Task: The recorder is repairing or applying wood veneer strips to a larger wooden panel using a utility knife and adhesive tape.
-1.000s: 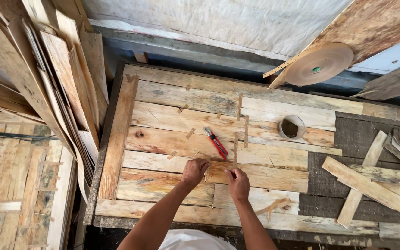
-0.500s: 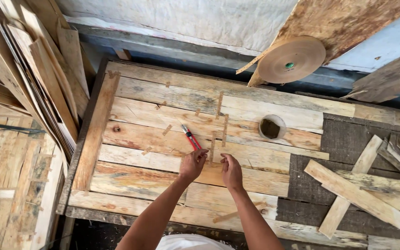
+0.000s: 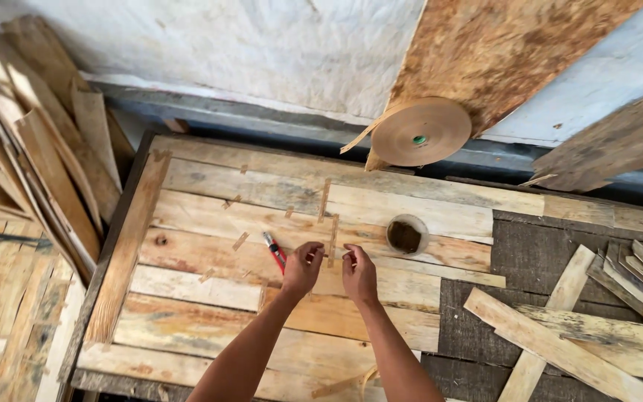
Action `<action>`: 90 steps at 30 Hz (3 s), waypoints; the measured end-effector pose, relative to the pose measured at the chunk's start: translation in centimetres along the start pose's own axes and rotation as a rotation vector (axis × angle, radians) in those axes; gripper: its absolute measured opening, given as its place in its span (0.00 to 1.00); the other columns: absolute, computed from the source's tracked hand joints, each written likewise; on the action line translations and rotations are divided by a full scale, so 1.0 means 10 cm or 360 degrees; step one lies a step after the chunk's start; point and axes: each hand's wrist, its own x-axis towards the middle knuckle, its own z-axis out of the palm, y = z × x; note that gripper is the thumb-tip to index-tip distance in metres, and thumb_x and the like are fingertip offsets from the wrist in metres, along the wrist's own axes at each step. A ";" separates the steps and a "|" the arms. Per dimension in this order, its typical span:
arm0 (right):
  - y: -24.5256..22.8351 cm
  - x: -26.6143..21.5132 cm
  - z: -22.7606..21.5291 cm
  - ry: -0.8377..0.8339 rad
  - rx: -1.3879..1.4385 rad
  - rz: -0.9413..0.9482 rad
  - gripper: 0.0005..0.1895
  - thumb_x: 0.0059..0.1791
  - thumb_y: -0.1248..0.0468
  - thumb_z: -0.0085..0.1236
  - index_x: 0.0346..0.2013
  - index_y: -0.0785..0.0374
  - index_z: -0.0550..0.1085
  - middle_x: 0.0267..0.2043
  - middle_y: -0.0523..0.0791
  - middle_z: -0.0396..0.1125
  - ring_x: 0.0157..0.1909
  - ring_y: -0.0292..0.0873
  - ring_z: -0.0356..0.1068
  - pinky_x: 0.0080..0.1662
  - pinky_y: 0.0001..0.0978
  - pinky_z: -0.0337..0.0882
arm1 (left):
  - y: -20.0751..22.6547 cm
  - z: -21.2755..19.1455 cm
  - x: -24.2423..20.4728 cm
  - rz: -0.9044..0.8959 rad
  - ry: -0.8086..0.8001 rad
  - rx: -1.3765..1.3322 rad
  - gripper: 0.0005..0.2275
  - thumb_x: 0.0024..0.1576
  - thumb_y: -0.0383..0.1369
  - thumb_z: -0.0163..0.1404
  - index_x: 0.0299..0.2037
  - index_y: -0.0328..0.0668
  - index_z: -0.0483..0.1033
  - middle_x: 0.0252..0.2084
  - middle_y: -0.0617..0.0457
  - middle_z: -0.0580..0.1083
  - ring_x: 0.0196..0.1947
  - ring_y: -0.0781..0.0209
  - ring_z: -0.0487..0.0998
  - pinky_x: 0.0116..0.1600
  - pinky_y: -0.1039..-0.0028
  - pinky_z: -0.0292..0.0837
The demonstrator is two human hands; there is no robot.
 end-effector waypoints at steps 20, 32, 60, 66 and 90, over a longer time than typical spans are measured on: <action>0.20 0.65 0.01 0.0113 0.0083 0.0177 0.14 0.54 0.67 0.51 0.54 0.64 0.73 0.37 0.44 0.73 0.34 0.36 0.71 0.39 0.28 0.73 | 0.68 0.68 2.23 -0.0227 -0.0228 -0.1278 0.10 0.67 0.42 0.52 0.41 0.45 0.75 0.36 0.56 0.77 0.36 0.68 0.75 0.42 0.73 0.66; -0.15 0.75 -0.32 0.0380 0.1777 0.0796 0.21 0.57 0.55 0.37 0.59 0.60 0.71 0.47 0.48 0.74 0.45 0.38 0.75 0.46 0.28 0.74 | 0.08 0.36 0.88 -0.0098 -0.0178 -0.0643 0.09 0.63 0.33 0.45 0.34 0.36 0.73 0.33 0.50 0.75 0.35 0.63 0.76 0.45 0.72 0.74; -0.13 1.64 -0.23 0.0382 -0.0411 0.0188 0.15 0.53 0.60 0.57 0.51 0.65 0.70 0.45 0.51 0.69 0.35 0.47 0.73 0.43 0.42 0.73 | -0.14 -0.07 1.23 -0.0075 -0.0140 0.1088 0.08 0.53 0.33 0.54 0.35 0.36 0.73 0.31 0.43 0.76 0.34 0.46 0.80 0.44 0.56 0.75; -0.31 1.94 -0.08 0.0324 -0.0368 0.0362 0.33 0.47 0.57 0.69 0.60 0.65 0.62 0.61 0.55 0.57 0.55 0.55 0.68 0.55 0.46 0.70 | 0.02 0.02 1.30 0.0002 -0.0105 0.0776 0.11 0.53 0.35 0.59 0.36 0.37 0.72 0.31 0.46 0.76 0.33 0.47 0.78 0.41 0.58 0.73; 0.25 1.99 -0.07 0.0208 -0.0745 0.0253 0.18 0.49 0.61 0.60 0.54 0.54 0.70 0.52 0.53 0.64 0.45 0.61 0.72 0.42 0.53 0.74 | -0.12 0.54 1.40 -0.0107 -0.0237 0.0228 0.11 0.58 0.37 0.56 0.44 0.38 0.78 0.30 0.48 0.78 0.30 0.56 0.80 0.38 0.66 0.76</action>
